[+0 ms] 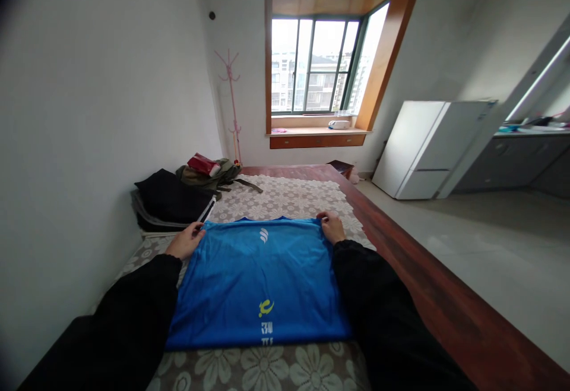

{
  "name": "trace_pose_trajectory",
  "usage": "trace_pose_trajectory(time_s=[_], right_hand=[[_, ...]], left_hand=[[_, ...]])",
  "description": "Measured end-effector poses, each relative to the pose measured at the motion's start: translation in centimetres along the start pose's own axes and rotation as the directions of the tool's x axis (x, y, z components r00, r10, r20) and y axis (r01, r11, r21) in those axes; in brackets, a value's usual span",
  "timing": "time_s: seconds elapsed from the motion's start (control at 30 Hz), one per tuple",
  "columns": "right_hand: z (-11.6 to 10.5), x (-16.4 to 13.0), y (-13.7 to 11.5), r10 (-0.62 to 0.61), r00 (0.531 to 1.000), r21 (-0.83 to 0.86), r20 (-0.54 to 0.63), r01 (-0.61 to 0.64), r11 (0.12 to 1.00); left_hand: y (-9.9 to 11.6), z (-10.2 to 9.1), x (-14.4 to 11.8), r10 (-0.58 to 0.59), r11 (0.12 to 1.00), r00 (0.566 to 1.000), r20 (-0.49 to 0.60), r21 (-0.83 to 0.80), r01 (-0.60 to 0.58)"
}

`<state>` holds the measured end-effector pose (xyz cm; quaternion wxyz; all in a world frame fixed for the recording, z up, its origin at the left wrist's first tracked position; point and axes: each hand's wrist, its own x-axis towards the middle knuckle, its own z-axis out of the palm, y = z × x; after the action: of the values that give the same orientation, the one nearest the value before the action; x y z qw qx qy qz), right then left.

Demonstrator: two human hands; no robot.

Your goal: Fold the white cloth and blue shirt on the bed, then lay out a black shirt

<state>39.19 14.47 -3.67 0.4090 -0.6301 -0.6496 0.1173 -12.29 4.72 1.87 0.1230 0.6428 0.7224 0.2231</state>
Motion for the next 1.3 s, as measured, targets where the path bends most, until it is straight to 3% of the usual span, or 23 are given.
trace_pose_trajectory(time_s=[0.3, 0.5, 0.6, 0.7, 0.9, 1.1, 1.3], right_hand=[[-0.1, -0.6, 0.4, -0.055, 0.998, -0.02, 0.013, 0.055, 0.998], [0.0, -0.8, 0.1, -0.046, 0.999, -0.054, 0.011, 0.047, 0.997], [0.0, -1.0, 0.1, 0.0, 1.0, -0.17, -0.019, -0.003, 0.985], [0.0, -1.2, 0.0, -0.017, 1.0, -0.313, 0.021, 0.023, 0.95], [0.0, -1.5, -0.4, -0.043, 0.998, -0.371, 0.056, 0.061, 0.927], [0.1, -1.4, 0.0, -0.1, 0.995, -0.162, 0.024, 0.103, 0.981], [-0.5, -0.6, 0.9, -0.095, 0.994, -0.036, -0.057, 0.093, 0.995]], left_hand=[[1.1, 1.9, -0.2, 0.028, 0.999, 0.998, -0.063, 0.039, -0.026], [0.5, 3.0, 0.2, 0.13, 0.99, 0.988, -0.078, -0.034, -0.133], [0.1, 3.3, 0.4, 0.184, 0.979, 0.976, -0.114, -0.065, -0.192], [-0.1, 3.6, 0.5, 0.238, 0.964, 0.962, -0.133, -0.087, -0.25], [-0.4, 4.0, 0.7, 0.284, 0.947, 0.956, -0.072, -0.135, -0.291], [-0.5, 4.3, 0.9, 0.308, 0.931, 0.941, -0.142, -0.158, -0.328], [-0.8, 3.8, 0.7, 0.245, 0.9, 0.907, -0.343, -0.268, -0.345]])
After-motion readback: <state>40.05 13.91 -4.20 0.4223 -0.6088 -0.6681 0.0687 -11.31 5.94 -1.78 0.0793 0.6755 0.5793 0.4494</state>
